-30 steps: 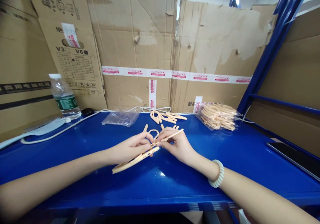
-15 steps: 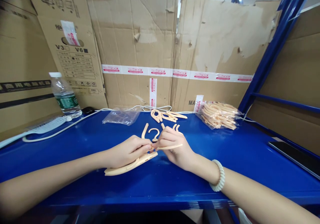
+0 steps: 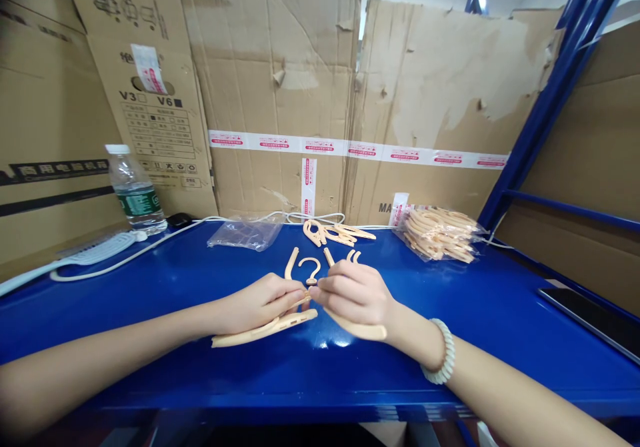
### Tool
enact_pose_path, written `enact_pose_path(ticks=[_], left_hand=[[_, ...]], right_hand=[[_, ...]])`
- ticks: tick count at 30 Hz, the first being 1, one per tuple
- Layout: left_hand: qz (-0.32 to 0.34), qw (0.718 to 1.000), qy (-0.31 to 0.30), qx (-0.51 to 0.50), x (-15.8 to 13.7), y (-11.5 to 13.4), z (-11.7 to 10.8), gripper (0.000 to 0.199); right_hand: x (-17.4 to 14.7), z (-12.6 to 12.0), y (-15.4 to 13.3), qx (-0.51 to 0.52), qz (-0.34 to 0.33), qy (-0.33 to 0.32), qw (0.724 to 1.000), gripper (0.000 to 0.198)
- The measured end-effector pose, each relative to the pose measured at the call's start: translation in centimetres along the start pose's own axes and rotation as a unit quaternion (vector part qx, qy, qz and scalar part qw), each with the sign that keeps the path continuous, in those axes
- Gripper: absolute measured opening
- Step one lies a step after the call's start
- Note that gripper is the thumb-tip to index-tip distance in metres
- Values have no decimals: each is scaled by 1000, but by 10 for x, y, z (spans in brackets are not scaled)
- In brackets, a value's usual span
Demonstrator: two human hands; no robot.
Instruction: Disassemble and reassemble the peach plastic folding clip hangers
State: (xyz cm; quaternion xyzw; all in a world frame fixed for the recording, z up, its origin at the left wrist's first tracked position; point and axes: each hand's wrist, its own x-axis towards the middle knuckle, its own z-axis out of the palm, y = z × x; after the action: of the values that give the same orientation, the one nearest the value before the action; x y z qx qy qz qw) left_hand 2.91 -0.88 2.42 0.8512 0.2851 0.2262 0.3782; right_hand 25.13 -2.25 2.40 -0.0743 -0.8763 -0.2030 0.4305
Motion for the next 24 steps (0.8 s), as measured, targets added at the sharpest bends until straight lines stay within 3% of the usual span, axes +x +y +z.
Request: enact_pose_path(ticks=[3,5,6,8,10,13,16,20,24], left_hand=[[-45,993,1,-111,5,-8,-3,35],[-76,978,1,-196,9,-14,-7,37],[-87,968,6,-235,11,-16,-9,36],[-96,948,28,-303,13,-19,-12,31],[-97,927,57,-357,15,-19,-15,24],[-107,900,86,-413,15,-17,-16,16],[-125,879,115,-445,15,-16,-14,12],[-138,861,151,-466,16,-14,-10,13],[-145,851,166,-477,16,-12,-9,14]], right_hand=[[0,-14,16,25,134,39,990,21],[-6,-24,35,34,264,6,964,19],[-9,-28,45,52,340,-35,938,18],[-18,-35,62,103,477,-139,862,20],[-26,-36,72,142,548,-210,797,40],[-35,-30,74,165,580,-252,757,60],[-38,-22,71,159,604,-275,731,61],[-37,-17,70,118,618,-290,721,55],[-37,-16,71,68,610,-296,732,47]])
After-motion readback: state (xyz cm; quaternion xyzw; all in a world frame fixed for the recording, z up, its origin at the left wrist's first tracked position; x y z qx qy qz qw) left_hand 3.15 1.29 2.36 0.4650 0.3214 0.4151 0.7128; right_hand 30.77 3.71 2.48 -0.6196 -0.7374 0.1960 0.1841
